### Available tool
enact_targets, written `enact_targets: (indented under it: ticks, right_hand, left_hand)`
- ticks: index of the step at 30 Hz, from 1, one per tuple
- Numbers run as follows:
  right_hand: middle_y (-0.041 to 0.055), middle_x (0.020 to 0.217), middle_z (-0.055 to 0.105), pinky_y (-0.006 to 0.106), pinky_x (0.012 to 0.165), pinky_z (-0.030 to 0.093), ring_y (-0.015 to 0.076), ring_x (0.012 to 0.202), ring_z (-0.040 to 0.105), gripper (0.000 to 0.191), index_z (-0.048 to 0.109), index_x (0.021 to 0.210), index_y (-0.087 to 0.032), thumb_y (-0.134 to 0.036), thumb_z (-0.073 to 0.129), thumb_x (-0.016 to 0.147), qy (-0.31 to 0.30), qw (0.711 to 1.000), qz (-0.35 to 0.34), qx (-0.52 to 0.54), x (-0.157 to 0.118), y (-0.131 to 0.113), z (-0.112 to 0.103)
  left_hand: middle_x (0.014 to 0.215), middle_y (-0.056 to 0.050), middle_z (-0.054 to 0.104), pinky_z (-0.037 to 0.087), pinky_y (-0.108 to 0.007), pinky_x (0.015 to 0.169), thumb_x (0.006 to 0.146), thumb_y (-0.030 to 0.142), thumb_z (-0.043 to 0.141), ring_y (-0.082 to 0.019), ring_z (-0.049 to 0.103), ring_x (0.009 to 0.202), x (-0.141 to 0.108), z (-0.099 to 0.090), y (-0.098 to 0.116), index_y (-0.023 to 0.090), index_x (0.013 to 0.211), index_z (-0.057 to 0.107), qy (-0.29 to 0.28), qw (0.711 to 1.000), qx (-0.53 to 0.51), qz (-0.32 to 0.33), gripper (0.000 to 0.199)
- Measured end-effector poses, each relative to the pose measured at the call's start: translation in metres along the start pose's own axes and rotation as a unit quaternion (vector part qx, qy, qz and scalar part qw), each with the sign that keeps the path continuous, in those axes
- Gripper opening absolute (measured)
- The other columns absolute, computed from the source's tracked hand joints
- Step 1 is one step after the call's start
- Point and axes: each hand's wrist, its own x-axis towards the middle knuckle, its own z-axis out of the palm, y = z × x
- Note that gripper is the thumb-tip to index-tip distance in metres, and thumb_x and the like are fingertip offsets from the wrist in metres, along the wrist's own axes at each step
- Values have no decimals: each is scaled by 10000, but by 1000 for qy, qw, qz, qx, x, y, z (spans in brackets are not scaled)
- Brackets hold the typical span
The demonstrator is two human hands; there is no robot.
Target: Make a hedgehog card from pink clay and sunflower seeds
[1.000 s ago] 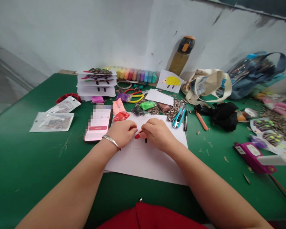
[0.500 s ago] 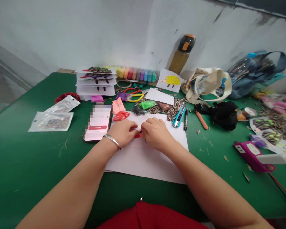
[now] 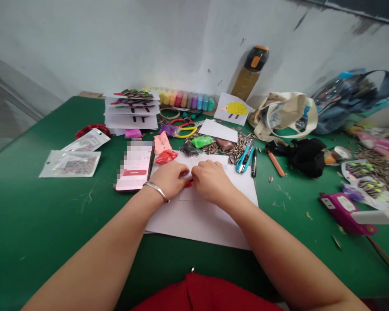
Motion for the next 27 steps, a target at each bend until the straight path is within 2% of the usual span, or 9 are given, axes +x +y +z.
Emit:
enact_targets:
  ticks: [5,10,14,18,21,24,27]
  right_hand:
    - [91,806,617,348,640,271,240,802,522,191,665,878,-196,-194,491,802,-11,1000,-2,-6,1,-3,-2]
    - [68,812,617,335,629,249,219,798,530,186,656,815,-197,-193,470,819,7,1000,-8,1,0,-1,-3]
    - [50,775,612,313,621,242,189,787,537,229,646,724,-195,-204,454,848,15,999,1,40,-6,7,-4]
    - [46,777,612,296,623,252,174,780,532,274,673,784,-205,-214,416,879,51,996,10,78,-12,17,-2]
    - [44,768,611,292,630,254,171,769,525,273,680,773,-206,-213,427,876,58,994,11,91,-15,18,-1]
    - [38,749,608,294,650,259,167,768,528,258,672,708,-205,-203,463,860,43,994,6,104,-15,16,-1]
    - [35,751,609,295,665,261,164,778,534,244,661,681,-199,-195,483,848,38,993,-2,110,-13,14,1]
  left_hand:
    - [834,-64,672,399,-292,663,797,307,512,-208,596,777,1,3,-1,173,742,617,-3,1000,-11,-6,179]
    - [863,-58,665,391,-293,675,783,301,532,-213,587,803,3,5,-2,178,768,615,-2,1000,-7,-10,150]
    - [799,-34,643,358,-277,623,780,279,524,-188,565,758,3,2,-3,181,718,584,-7,1000,-14,-7,130]
    - [680,2,575,308,-270,567,775,228,494,-149,513,650,1,-1,-3,181,654,523,-16,1000,-18,2,133]
    - [630,11,526,289,-271,560,789,259,485,-141,484,624,2,0,-2,181,619,480,-13,1000,-14,3,187]
    - [624,13,513,277,-273,548,788,299,494,-139,466,608,3,1,-2,183,609,455,-11,1000,-9,-7,217]
    - [686,-1,555,291,-273,562,770,301,516,-152,489,654,4,4,-2,184,663,510,0,1000,-8,-17,158]
